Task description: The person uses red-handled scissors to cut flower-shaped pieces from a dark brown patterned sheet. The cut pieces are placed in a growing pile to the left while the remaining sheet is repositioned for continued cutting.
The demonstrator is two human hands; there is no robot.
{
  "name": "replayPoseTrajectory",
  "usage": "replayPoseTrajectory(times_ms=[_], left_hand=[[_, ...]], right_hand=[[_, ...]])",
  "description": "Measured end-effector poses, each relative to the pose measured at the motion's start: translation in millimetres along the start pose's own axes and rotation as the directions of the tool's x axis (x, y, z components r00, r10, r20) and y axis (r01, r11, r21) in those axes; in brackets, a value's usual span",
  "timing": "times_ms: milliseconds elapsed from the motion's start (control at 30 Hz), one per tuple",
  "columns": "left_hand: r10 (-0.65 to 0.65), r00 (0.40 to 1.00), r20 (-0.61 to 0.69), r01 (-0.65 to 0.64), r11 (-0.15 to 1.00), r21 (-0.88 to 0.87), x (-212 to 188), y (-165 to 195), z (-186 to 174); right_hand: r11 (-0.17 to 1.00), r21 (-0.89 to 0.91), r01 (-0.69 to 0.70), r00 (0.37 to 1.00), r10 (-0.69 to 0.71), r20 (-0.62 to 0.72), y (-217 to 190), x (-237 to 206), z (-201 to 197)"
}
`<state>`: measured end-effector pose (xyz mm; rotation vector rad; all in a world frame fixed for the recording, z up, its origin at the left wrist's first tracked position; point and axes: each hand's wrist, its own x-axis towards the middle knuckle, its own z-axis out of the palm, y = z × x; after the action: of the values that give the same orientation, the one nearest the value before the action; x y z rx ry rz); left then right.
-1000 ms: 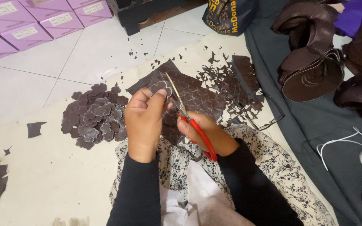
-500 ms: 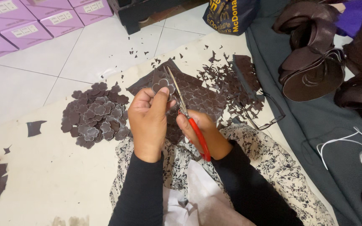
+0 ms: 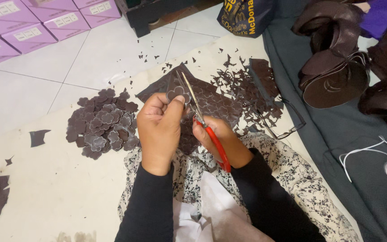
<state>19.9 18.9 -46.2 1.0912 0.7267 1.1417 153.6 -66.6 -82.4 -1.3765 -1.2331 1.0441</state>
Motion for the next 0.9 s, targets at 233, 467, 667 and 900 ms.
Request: replayPoseTrajectory(times_ms=[233, 467, 667, 900], left_hand=[[-0.01, 1.0, 0.021, 0.012, 0.996, -0.09, 2.1, 2.1, -1.9], [-0.05, 0.997, 0.058, 0.059, 0.985, -0.162, 3.2, -3.2, 3.5], [0.004, 0.998, 0.056, -0.002, 0.999, -0.048, 3.6, -10.8, 1.6], [0.006, 0.999, 0.048, -0.007, 1.0, 0.027, 2.9, -4.9, -5.9]], right_hand=[[0.99, 0.127, -0.059, 0.996, 0.049, 0.08, 4.2, -1.3, -7.3], [0.998, 0.057, 0.008, 0.998, -0.005, -0.061, 2.9, -0.8, 4.6], [0.995, 0.071, -0.068, 0.998, 0.068, 0.004, -3.9, -2.9, -3.4], [0.995, 0.083, -0.049, 0.996, 0.043, 0.075, -6.5, -3.9, -7.9]])
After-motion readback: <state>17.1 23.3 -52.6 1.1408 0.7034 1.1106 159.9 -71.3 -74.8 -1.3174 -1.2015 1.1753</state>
